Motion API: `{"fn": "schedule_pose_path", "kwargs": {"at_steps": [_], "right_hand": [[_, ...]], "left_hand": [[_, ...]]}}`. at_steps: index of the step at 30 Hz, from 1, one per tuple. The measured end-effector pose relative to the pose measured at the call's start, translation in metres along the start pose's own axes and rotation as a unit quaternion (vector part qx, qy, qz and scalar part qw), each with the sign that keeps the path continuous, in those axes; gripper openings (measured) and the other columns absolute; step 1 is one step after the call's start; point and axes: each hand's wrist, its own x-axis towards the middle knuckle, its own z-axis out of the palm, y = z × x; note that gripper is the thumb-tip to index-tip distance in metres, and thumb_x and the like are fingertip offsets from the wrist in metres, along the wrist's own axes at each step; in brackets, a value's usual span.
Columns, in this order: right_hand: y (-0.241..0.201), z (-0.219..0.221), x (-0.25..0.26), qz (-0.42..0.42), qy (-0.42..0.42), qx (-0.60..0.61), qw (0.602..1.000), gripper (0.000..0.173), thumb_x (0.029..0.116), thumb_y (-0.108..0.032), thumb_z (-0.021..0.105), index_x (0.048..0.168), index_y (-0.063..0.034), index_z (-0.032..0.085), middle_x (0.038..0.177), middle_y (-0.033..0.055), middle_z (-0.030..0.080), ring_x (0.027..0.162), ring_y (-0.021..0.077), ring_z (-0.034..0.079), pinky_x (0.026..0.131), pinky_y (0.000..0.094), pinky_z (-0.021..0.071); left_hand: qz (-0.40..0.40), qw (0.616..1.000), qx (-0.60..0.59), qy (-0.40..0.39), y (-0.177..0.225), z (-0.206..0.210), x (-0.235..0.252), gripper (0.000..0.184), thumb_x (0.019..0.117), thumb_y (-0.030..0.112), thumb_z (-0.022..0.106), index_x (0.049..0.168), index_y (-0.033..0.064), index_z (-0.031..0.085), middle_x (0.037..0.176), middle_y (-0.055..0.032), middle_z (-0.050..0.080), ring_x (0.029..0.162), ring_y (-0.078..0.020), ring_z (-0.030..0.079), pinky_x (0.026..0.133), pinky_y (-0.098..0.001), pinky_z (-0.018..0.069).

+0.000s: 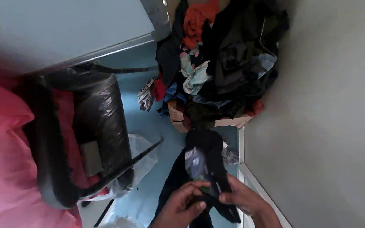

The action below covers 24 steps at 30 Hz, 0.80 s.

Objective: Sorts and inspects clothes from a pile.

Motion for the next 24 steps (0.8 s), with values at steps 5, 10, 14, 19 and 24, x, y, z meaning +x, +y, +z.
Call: {"fn": "schedule_pose_path", "kwargs": {"at_steps": [5, 10, 14, 19, 24], "right_hand": [[-0.05, 0.02, 0.02, 0.048, -0.059, -0.2, 0.977, 0.027, 0.091, -0.017, 0.077, 0.115, -0.0086, 0.069, 0.101, -0.0052, 0.075, 0.093, 0.0032, 0.071, 0.086, 0.0272, 0.0607], [-0.126, 0.024, 0.048, -0.167, 0.198, -0.017, 0.966, 0.015, 0.0933, -0.022, 0.073, 0.107, -0.0174, 0.073, 0.091, -0.0027, 0.075, 0.078, 0.0046, 0.071, 0.07, 0.0237, 0.0617], [-0.152, 0.003, 0.09, -0.231, 0.43, 0.046, 0.871, 0.018, 0.109, -0.017, 0.047, 0.122, -0.0079, 0.056, 0.104, 0.001, 0.068, 0.085, 0.0122, 0.071, 0.079, 0.0315, 0.0622], [-0.128, 0.001, 0.098, -0.167, 0.46, -0.026, 0.872, 0.017, 0.1074, -0.014, 0.05, 0.118, -0.0036, 0.058, 0.101, 0.0048, 0.073, 0.079, 0.0129, 0.073, 0.073, 0.0289, 0.0625], [-0.102, 0.01, 0.094, -0.114, 0.424, -0.062, 0.896, 0.018, 0.1076, -0.009, 0.049, 0.119, -0.001, 0.061, 0.105, 0.0088, 0.073, 0.079, 0.0148, 0.073, 0.073, 0.0296, 0.0616]], "left_hand": [[0.021, 0.998, -0.035, 0.054, 0.015, -0.033, 0.052, 0.03, 0.1048, 0.029, 0.058, 0.114, 0.0041, 0.071, 0.138, -0.0106, 0.064, 0.119, -0.0207, 0.067, 0.1, -0.0379, 0.0577], [-0.045, 0.958, 0.002, 0.283, 0.012, -0.086, 0.123, 0.023, 0.1084, 0.012, 0.046, 0.12, 0.0004, 0.062, 0.111, -0.0056, 0.071, 0.095, -0.0117, 0.07, 0.089, -0.0324, 0.0595], [-0.067, 0.942, 0.162, 0.287, -0.005, -0.121, 0.207, 0.033, 0.1024, 0.005, 0.057, 0.133, -0.0072, 0.055, 0.12, -0.0213, 0.067, 0.105, -0.0257, 0.069, 0.094, -0.0438, 0.0582], [-0.153, 0.855, 0.411, 0.278, 0.006, -0.135, 0.294, 0.046, 0.1011, 0.016, 0.062, 0.142, -0.0018, 0.053, 0.133, -0.0266, 0.062, 0.124, -0.0411, 0.061, 0.106, -0.0576, 0.0487], [-0.242, 0.798, 0.469, 0.29, 0.018, -0.138, 0.307, 0.031, 0.1018, 0.012, 0.057, 0.128, -0.0048, 0.063, 0.138, -0.0261, 0.057, 0.125, -0.0416, 0.06, 0.102, -0.059, 0.0508]]}}
